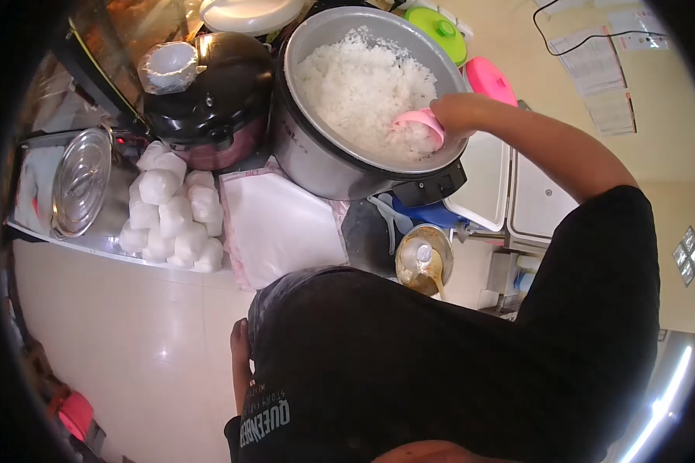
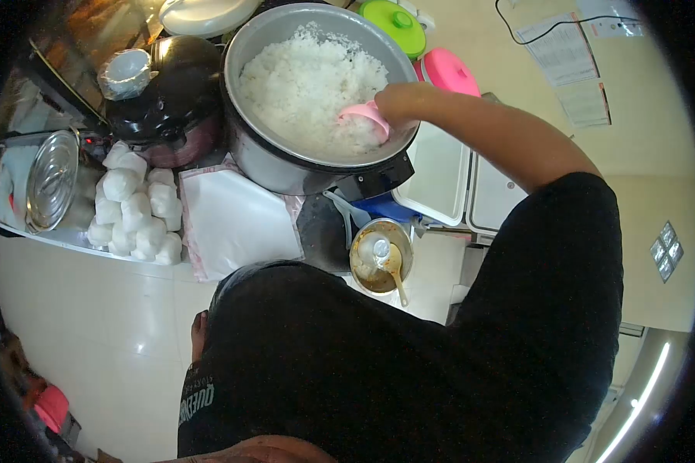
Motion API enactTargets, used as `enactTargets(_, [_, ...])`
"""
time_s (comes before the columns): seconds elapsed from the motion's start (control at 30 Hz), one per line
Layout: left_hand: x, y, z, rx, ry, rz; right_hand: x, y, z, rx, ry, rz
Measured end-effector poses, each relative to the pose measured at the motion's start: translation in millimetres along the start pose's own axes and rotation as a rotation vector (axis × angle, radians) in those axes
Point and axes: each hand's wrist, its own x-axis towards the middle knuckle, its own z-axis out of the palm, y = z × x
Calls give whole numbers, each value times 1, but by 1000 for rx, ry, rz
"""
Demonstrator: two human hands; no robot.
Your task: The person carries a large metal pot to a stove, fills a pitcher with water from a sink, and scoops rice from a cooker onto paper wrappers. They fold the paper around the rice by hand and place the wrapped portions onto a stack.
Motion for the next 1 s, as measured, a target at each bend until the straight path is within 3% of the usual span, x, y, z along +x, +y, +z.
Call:
enactTargets(0.1, [6, 21, -8, 104, -19, 29, 10, 0, -1, 52, -40, -75])
enactTargets(0.17, [14, 27, -19, 152, -39, -41, 14, -6, 4, 99, 34, -164])
enactTargets(0.3, [16, 29, -30, 118, 42, 37, 9, -38, -14, 115, 104, -274])
enactTargets(0.4, [16, 27, -39, 145, 65, 24, 24, -31, -19, 102, 46, -399])
enactTargets(0.5, [8, 27, -38, 232, 43, 21, 29, -21, -27, 669, -183, -329])
enactTargets(0.6, [9, 22, -34, 272, 2, 34, 35, -11, -38, 813, -77, -428])
enactTargets(0.7, [12, 14, -33, 252, -13, 15, 52, -14, -28, 521, 783, -38])
enactTargets(0.8, [14, 6, -36, 213, -19, -2, 57, -30, -7, 397, 648, -65])
enactTargets(0.83, [14, 5, -38, 204, -17, -16, 59, -23, -13, 516, 640, 4])
enactTargets(1.0, [-1, 23, -41, 229, 10, -1, 48, 21, -17, 331, 641, 69])
